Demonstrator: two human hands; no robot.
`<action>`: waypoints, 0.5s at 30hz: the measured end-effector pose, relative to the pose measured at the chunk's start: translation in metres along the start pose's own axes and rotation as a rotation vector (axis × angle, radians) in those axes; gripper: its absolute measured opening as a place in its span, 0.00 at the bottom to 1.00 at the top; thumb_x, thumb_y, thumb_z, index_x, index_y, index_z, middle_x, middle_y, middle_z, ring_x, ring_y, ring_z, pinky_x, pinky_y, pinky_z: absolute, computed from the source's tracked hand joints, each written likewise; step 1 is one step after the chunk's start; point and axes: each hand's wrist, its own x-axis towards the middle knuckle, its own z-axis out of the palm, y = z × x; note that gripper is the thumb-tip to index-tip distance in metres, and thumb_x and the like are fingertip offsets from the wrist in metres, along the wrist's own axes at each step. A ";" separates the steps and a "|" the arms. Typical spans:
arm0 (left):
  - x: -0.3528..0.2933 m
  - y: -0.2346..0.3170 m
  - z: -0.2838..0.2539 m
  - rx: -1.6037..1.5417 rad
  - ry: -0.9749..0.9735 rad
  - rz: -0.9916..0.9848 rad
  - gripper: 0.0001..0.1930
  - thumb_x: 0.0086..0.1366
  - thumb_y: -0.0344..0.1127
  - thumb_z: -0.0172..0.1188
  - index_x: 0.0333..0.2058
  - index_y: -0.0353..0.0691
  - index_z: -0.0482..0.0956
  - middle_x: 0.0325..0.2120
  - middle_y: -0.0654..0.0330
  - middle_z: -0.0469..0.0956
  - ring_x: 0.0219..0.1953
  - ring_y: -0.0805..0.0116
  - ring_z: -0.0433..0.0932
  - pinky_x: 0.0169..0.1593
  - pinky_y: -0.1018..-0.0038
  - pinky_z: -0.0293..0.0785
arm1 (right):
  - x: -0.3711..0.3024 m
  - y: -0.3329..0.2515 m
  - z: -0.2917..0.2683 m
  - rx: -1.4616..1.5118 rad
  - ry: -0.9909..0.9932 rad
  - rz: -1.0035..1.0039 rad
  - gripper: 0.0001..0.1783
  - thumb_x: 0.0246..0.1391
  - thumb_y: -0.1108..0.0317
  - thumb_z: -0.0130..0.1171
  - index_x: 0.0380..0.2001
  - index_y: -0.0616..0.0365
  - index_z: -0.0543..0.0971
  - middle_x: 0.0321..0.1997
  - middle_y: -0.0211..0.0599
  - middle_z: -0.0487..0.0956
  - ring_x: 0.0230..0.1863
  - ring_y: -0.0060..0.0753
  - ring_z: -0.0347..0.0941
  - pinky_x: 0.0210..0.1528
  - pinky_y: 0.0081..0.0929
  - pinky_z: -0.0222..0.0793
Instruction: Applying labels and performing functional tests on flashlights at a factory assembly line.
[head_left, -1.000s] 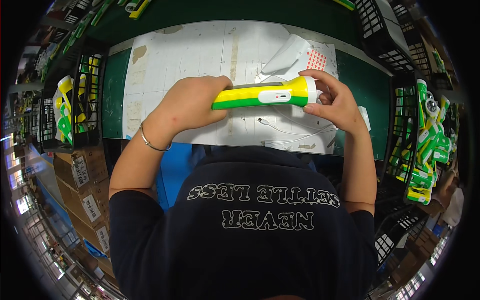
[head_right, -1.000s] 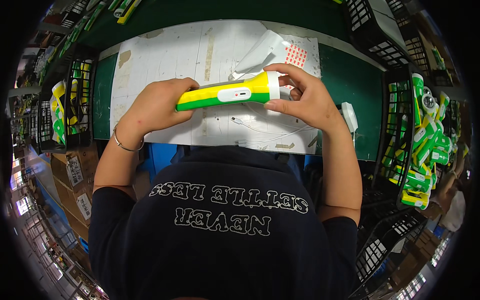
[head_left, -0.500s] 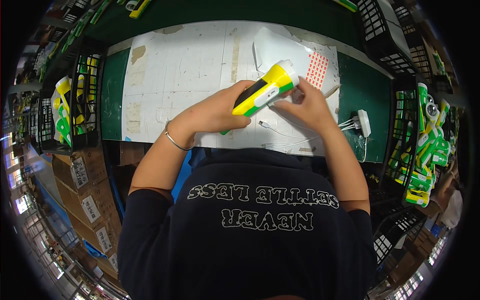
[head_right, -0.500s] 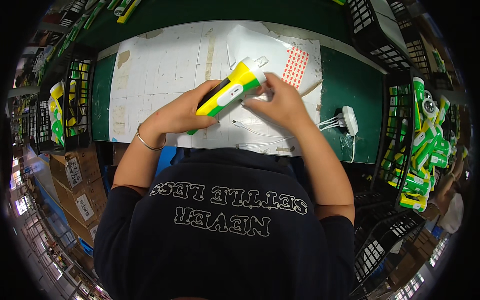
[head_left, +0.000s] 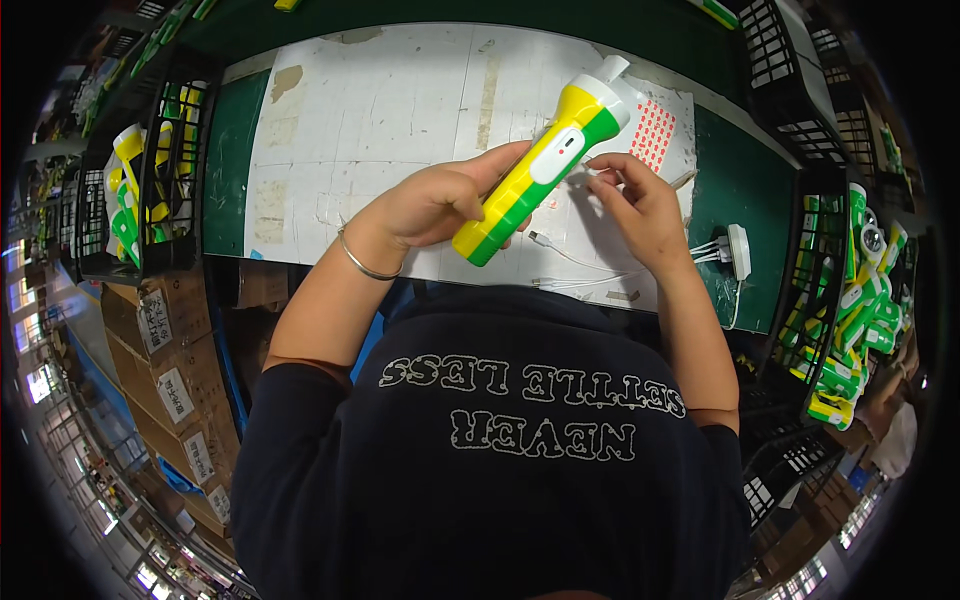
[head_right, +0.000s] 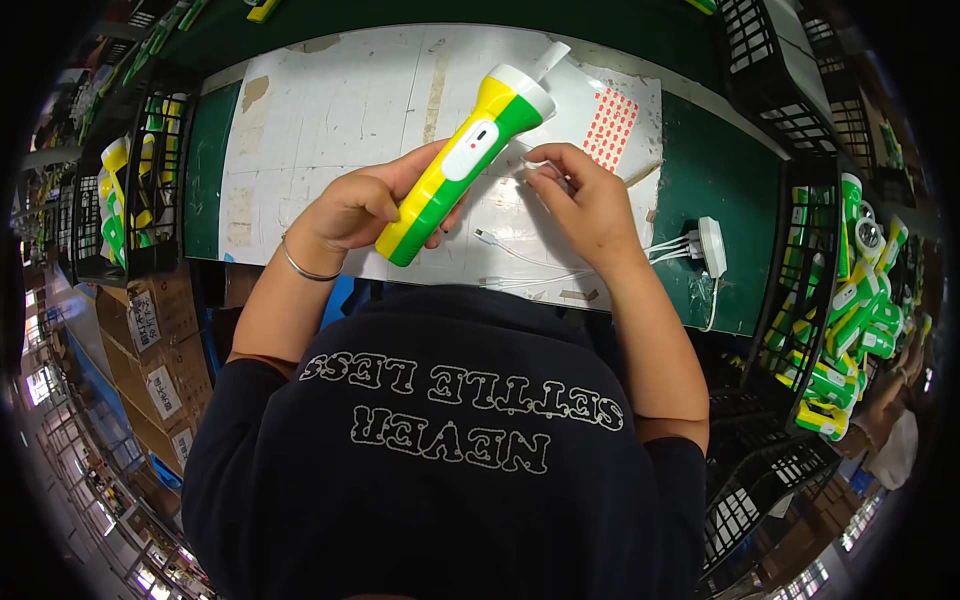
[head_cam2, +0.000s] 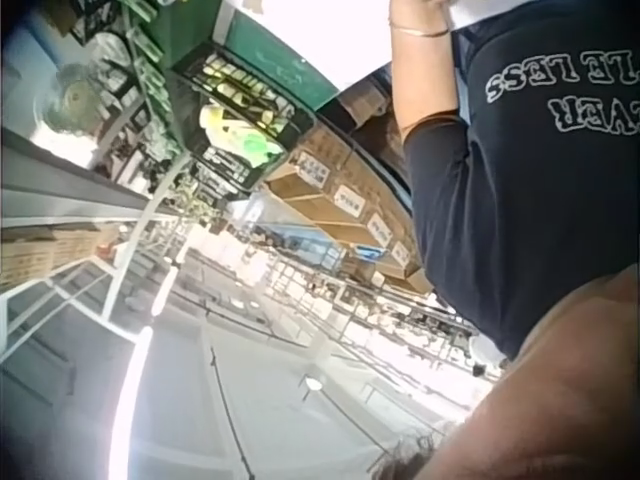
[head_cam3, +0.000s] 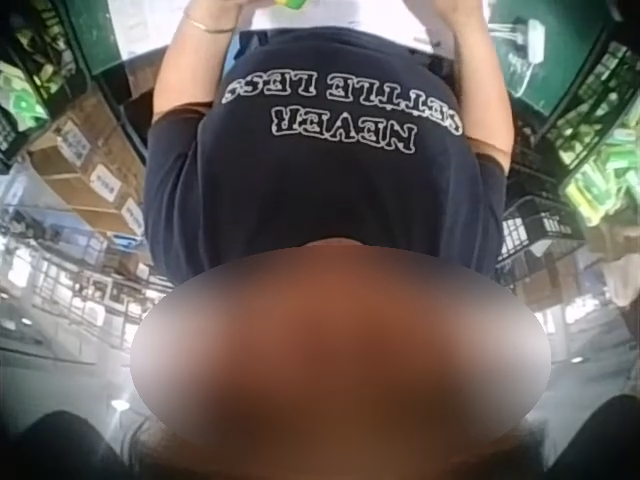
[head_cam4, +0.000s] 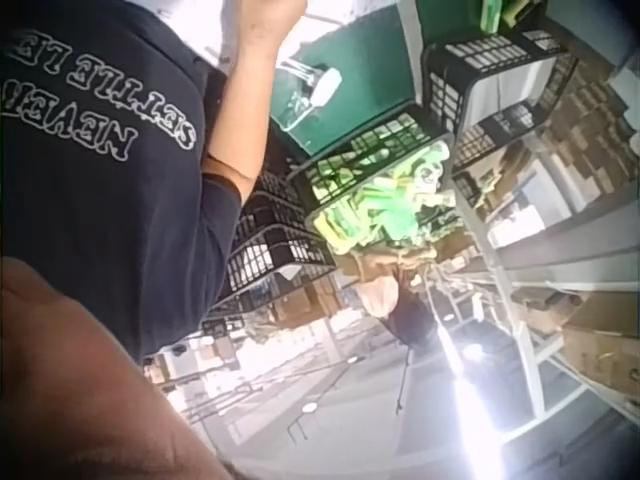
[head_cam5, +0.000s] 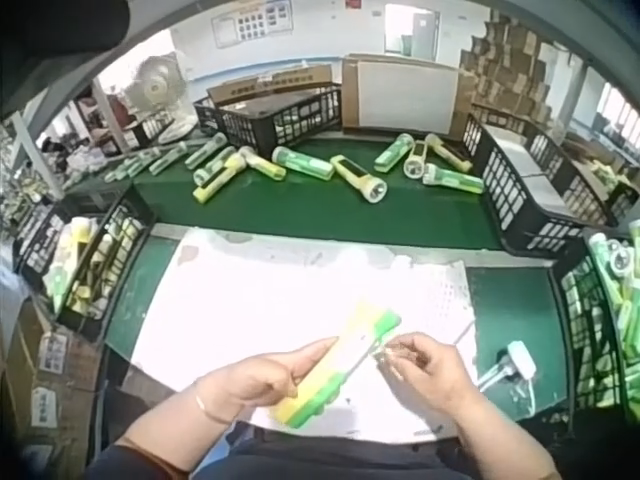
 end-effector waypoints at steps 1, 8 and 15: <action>0.002 0.000 0.001 -0.013 -0.002 0.001 0.52 0.32 0.30 0.48 0.64 0.37 0.45 0.41 0.49 0.69 0.40 0.60 0.71 0.42 0.69 0.73 | -0.002 -0.007 -0.003 0.031 0.021 0.001 0.09 0.52 0.71 0.59 0.38 0.59 0.76 0.26 0.27 0.77 0.30 0.15 0.72 0.34 0.14 0.68; 0.023 -0.007 0.013 0.550 0.222 0.103 0.39 0.50 0.34 0.58 0.60 0.33 0.52 0.48 0.49 0.66 0.49 0.61 0.68 0.52 0.70 0.65 | -0.010 -0.022 -0.023 0.276 -0.057 0.096 0.08 0.54 0.72 0.56 0.35 0.67 0.76 0.28 0.35 0.79 0.32 0.18 0.74 0.38 0.13 0.66; 0.032 -0.018 0.024 1.046 0.308 0.381 0.36 0.51 0.31 0.58 0.58 0.33 0.54 0.50 0.46 0.66 0.53 0.57 0.67 0.56 0.69 0.62 | -0.008 -0.022 -0.024 0.328 -0.026 0.124 0.07 0.53 0.70 0.57 0.32 0.64 0.77 0.25 0.31 0.79 0.21 0.08 0.64 0.24 0.09 0.55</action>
